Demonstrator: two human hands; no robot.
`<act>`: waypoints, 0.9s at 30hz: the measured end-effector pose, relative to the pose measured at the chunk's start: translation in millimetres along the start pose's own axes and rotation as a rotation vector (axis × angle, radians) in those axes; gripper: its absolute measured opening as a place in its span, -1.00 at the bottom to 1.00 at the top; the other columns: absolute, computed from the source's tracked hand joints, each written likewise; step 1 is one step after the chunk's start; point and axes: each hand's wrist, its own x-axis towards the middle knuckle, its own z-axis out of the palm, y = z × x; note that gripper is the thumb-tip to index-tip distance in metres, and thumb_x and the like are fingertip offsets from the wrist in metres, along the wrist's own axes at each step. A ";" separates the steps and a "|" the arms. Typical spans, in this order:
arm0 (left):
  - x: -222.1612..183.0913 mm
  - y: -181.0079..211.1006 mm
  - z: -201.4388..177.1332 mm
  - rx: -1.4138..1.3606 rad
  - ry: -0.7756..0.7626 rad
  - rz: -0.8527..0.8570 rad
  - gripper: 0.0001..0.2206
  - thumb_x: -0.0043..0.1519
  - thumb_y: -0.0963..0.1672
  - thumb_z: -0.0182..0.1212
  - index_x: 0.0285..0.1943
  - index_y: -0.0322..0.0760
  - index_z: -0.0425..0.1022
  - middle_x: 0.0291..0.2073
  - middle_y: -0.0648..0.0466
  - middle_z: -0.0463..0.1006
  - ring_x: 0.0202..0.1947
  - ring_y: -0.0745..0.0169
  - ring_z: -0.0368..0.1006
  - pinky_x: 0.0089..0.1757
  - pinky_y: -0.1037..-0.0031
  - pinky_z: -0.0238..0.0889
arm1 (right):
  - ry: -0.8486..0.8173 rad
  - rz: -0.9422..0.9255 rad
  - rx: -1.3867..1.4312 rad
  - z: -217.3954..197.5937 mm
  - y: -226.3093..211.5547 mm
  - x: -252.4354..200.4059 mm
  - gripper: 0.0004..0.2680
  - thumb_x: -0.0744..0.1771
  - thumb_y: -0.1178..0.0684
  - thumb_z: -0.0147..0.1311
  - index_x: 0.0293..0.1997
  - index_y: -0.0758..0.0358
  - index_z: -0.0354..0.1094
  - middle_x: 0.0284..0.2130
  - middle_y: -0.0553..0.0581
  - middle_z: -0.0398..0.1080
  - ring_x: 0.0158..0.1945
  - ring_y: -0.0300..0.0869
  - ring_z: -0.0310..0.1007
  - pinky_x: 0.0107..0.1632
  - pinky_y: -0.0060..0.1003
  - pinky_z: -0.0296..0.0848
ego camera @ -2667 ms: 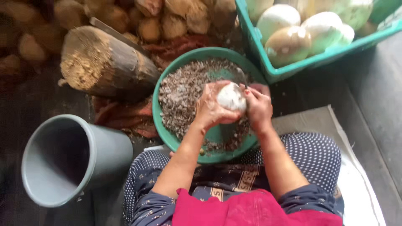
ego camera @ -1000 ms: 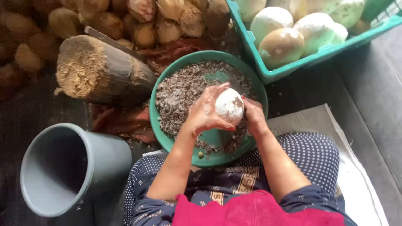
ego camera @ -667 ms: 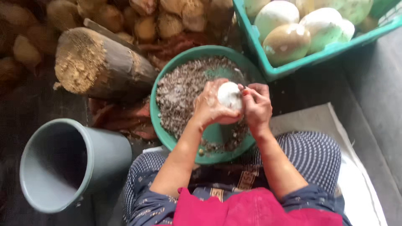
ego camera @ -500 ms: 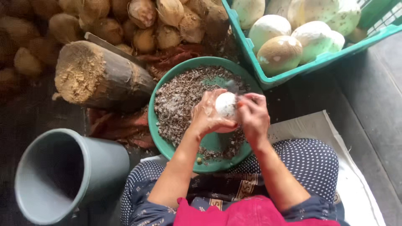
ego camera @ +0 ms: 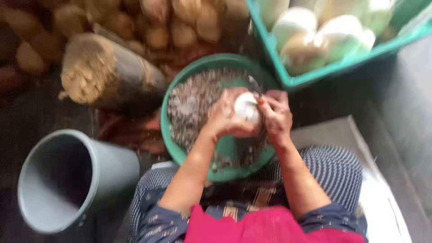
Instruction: The person sits cross-legged on the floor and uses a knife to peel the husk off a coconut. They rotate the coconut in their hands while scraping away the outer layer into a green basin, then reach for another coconut from a nearby pile.
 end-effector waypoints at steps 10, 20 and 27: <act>6.7 -12.9 6.8 0.012 0.069 0.098 -0.01 -0.51 0.12 0.60 0.28 0.22 0.30 0.09 0.12 0.42 0.16 -0.15 0.46 0.10 0.07 0.37 | -0.004 -0.198 -0.229 -5.7 -9.8 5.7 -0.78 0.32 -0.35 -0.01 -0.07 -0.35 0.52 0.08 -0.20 0.32 -0.06 0.24 0.47 0.05 0.11 0.45; -0.7 -9.8 3.9 0.008 0.096 0.092 0.04 -0.57 0.11 0.63 0.29 0.21 0.33 0.08 0.13 0.41 0.12 -0.13 0.48 0.09 0.07 0.38 | -0.042 -0.125 -0.351 -12.7 -21.6 7.3 -0.78 0.29 -0.35 0.01 0.01 -0.63 0.44 0.15 -0.28 0.27 0.10 0.06 0.44 0.15 -0.01 0.42; -1.2 -17.7 8.5 -0.002 0.080 0.036 0.01 -0.51 0.12 0.63 0.30 0.33 0.29 0.09 0.21 0.37 0.10 0.00 0.50 0.05 0.11 0.43 | -0.013 -0.136 -0.332 -6.4 -50.9 -23.5 -0.79 0.30 -0.35 -0.02 0.03 -0.78 0.36 0.08 -0.42 0.28 0.05 -0.07 0.47 0.17 -0.16 0.44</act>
